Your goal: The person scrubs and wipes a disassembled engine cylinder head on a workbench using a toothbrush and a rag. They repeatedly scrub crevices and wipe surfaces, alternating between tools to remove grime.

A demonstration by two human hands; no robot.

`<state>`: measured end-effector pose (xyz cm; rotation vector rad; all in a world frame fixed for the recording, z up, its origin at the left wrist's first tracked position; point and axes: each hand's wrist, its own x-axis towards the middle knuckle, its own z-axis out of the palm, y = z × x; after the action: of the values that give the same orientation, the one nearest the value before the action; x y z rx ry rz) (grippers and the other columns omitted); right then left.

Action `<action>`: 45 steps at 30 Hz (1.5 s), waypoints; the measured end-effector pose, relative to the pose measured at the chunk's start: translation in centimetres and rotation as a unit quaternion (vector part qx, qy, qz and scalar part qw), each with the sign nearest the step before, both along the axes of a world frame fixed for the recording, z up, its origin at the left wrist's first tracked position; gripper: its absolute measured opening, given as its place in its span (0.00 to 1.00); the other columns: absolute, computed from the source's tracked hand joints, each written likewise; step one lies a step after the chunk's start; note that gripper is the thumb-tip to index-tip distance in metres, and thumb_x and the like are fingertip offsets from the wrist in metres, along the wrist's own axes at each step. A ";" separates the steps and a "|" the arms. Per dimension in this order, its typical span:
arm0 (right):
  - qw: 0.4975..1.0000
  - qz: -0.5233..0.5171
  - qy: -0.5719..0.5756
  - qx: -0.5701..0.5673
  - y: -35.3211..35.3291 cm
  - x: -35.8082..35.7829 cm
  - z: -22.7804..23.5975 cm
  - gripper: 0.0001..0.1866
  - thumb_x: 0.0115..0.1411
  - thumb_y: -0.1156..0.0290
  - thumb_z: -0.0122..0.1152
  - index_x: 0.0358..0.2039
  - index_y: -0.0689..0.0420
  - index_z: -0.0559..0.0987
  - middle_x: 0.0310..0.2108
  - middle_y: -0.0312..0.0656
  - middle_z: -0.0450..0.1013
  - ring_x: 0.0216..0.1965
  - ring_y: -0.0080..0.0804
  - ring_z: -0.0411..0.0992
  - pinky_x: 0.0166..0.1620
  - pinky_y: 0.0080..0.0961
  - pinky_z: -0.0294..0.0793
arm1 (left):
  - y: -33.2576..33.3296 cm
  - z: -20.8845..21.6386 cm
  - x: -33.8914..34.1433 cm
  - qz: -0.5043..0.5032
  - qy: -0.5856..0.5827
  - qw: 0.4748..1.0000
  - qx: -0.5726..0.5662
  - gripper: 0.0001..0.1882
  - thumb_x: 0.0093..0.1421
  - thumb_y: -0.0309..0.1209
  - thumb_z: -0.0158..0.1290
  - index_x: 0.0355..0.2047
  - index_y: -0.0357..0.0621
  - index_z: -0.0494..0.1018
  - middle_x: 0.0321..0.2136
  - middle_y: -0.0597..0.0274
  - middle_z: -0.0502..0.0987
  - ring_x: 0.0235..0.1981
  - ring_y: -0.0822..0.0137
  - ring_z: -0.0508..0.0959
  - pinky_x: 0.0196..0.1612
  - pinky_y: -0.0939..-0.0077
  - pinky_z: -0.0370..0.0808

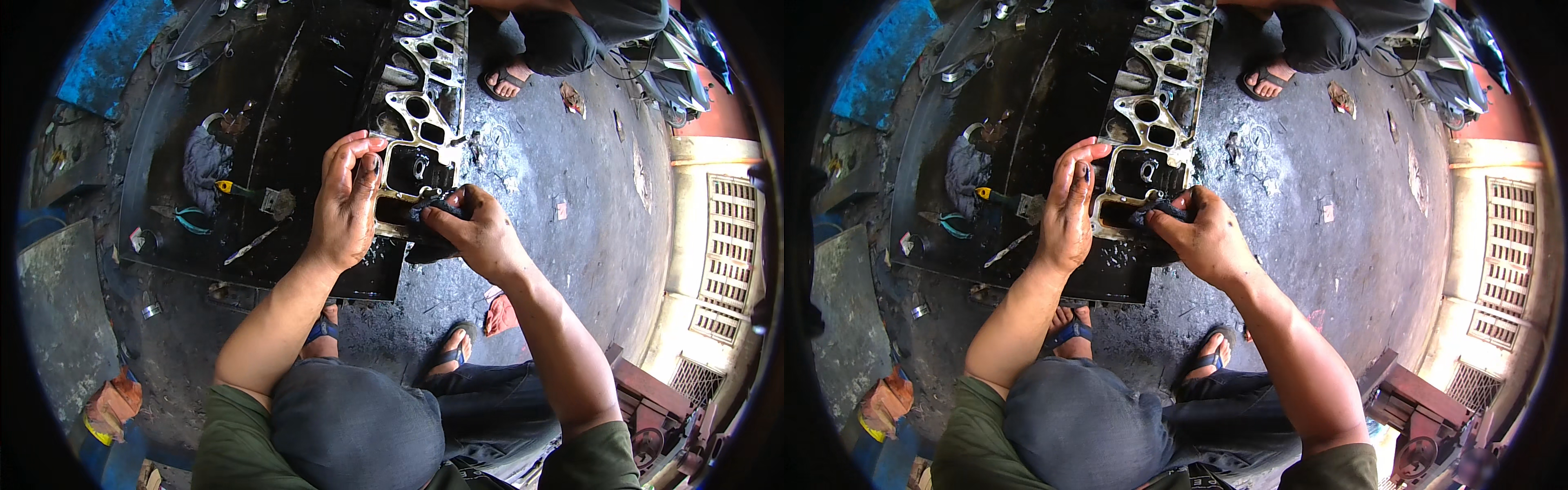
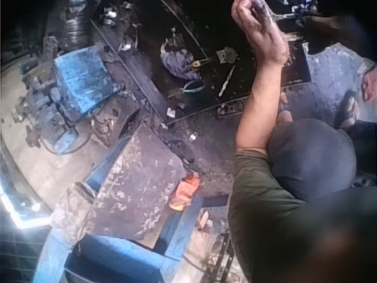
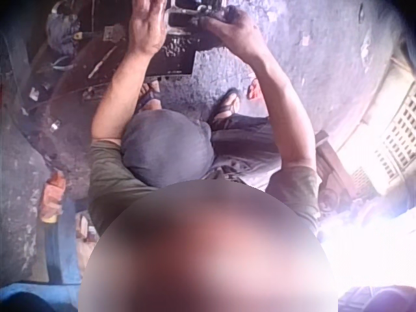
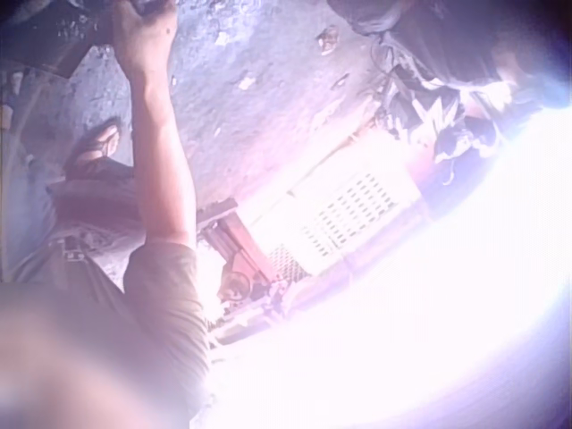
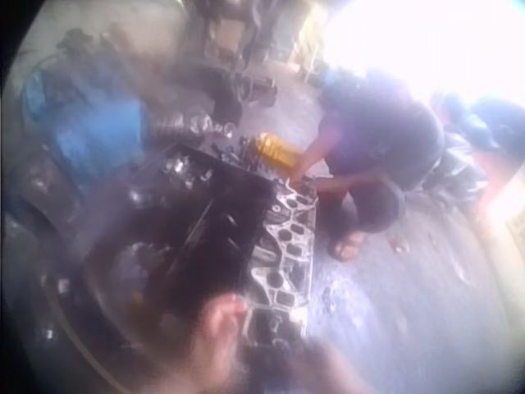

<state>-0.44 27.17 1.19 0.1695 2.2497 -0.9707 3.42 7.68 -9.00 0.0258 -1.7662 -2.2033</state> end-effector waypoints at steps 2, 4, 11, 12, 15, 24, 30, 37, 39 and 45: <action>1.000 0.019 0.019 0.012 0.2 -0.5 -0.3 0.16 0.64 0.66 0.70 0.44 0.63 0.74 0.35 0.41 0.78 0.36 0.20 0.75 0.38 0.23 0.78 | 0.2 -0.3 0.0 -0.004 -0.015 0.999 0.034 0.16 0.80 0.37 0.45 0.59 0.40 0.68 0.62 0.52 0.63 0.65 0.64 0.69 0.67 0.68 0.68; 0.999 -0.002 0.014 -0.041 0.8 -1.1 -0.5 0.17 0.64 0.69 0.69 0.47 0.63 0.73 0.35 0.41 0.78 0.35 0.21 0.75 0.38 0.24 0.77 | 0.2 -0.4 0.0 0.008 0.010 1.000 -0.006 0.16 0.79 0.37 0.46 0.59 0.40 0.68 0.61 0.53 0.63 0.63 0.65 0.70 0.64 0.70 0.71; 0.969 -0.120 -0.148 -0.155 1.7 -2.8 -0.7 0.27 0.62 0.72 0.70 0.56 0.69 0.69 0.41 0.49 0.80 0.39 0.35 0.83 0.41 0.33 0.88 | 0.4 -0.4 -0.2 0.012 0.013 0.999 0.029 0.17 0.78 0.39 0.49 0.58 0.42 0.69 0.61 0.54 0.63 0.62 0.68 0.69 0.52 0.76 0.78; 0.975 -0.096 -0.149 -0.137 1.3 -3.0 -0.7 0.28 0.62 0.71 0.70 0.57 0.70 0.69 0.42 0.51 0.80 0.39 0.38 0.84 0.40 0.34 0.89 | 0.4 -0.4 -0.2 0.015 0.013 0.999 0.025 0.17 0.78 0.40 0.49 0.58 0.41 0.69 0.61 0.53 0.63 0.62 0.67 0.69 0.53 0.75 0.77; 0.979 -0.035 -0.180 -0.089 0.3 -4.0 -0.4 0.29 0.64 0.69 0.69 0.58 0.74 0.70 0.44 0.55 0.81 0.38 0.43 0.85 0.36 0.37 0.91 | 0.4 -0.5 -0.3 0.032 0.015 0.999 -0.042 0.18 0.79 0.41 0.47 0.59 0.40 0.69 0.60 0.52 0.64 0.63 0.64 0.68 0.59 0.70 0.74; 0.971 0.072 -0.183 -0.139 2.1 -4.6 -0.4 0.24 0.64 0.75 0.57 0.60 0.70 0.73 0.41 0.44 0.81 0.40 0.27 0.78 0.45 0.26 0.80 | 0.4 -0.7 -0.3 0.041 0.025 0.998 -0.028 0.21 0.80 0.42 0.44 0.59 0.38 0.69 0.60 0.52 0.66 0.64 0.62 0.69 0.69 0.64 0.65; 0.952 -0.167 -0.055 -0.252 5.1 -1.4 0.4 0.29 0.66 0.82 0.51 0.68 0.62 0.65 0.47 0.42 0.76 0.44 0.29 0.79 0.52 0.29 0.82 | 0.5 -0.9 -0.3 0.044 0.025 0.999 0.003 0.21 0.79 0.43 0.45 0.59 0.37 0.69 0.60 0.51 0.66 0.63 0.62 0.70 0.69 0.64 0.65; 0.995 -0.065 0.078 -0.007 1.9 0.7 -0.5 0.38 0.62 0.56 0.77 0.61 0.68 0.70 0.48 0.49 0.79 0.45 0.30 0.79 0.50 0.26 0.82 | 0.5 -1.1 -0.4 0.033 0.024 0.999 0.010 0.22 0.80 0.43 0.44 0.61 0.37 0.67 0.60 0.51 0.67 0.63 0.62 0.70 0.68 0.65 0.65; 0.993 -0.079 -0.081 -0.037 0.9 0.0 -1.1 0.39 0.63 0.48 0.74 0.58 0.70 0.73 0.45 0.50 0.81 0.43 0.32 0.81 0.44 0.28 0.84 | 0.4 -1.0 -0.3 0.026 0.019 0.999 0.021 0.23 0.80 0.44 0.43 0.61 0.37 0.67 0.60 0.53 0.67 0.63 0.63 0.70 0.67 0.67 0.66; 0.960 -0.009 -0.271 -0.073 2.0 -2.7 0.6 0.32 0.69 0.47 0.63 0.54 0.68 0.79 0.44 0.49 0.83 0.41 0.37 0.84 0.34 0.33 0.89 | 0.4 -0.8 -0.1 0.013 -0.006 0.999 0.051 0.24 0.80 0.46 0.44 0.62 0.38 0.67 0.61 0.55 0.66 0.63 0.66 0.69 0.64 0.71 0.68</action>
<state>-3.18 29.12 1.78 0.3454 1.6730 -0.9567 3.28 8.07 -9.83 0.0855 -1.6496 -2.2771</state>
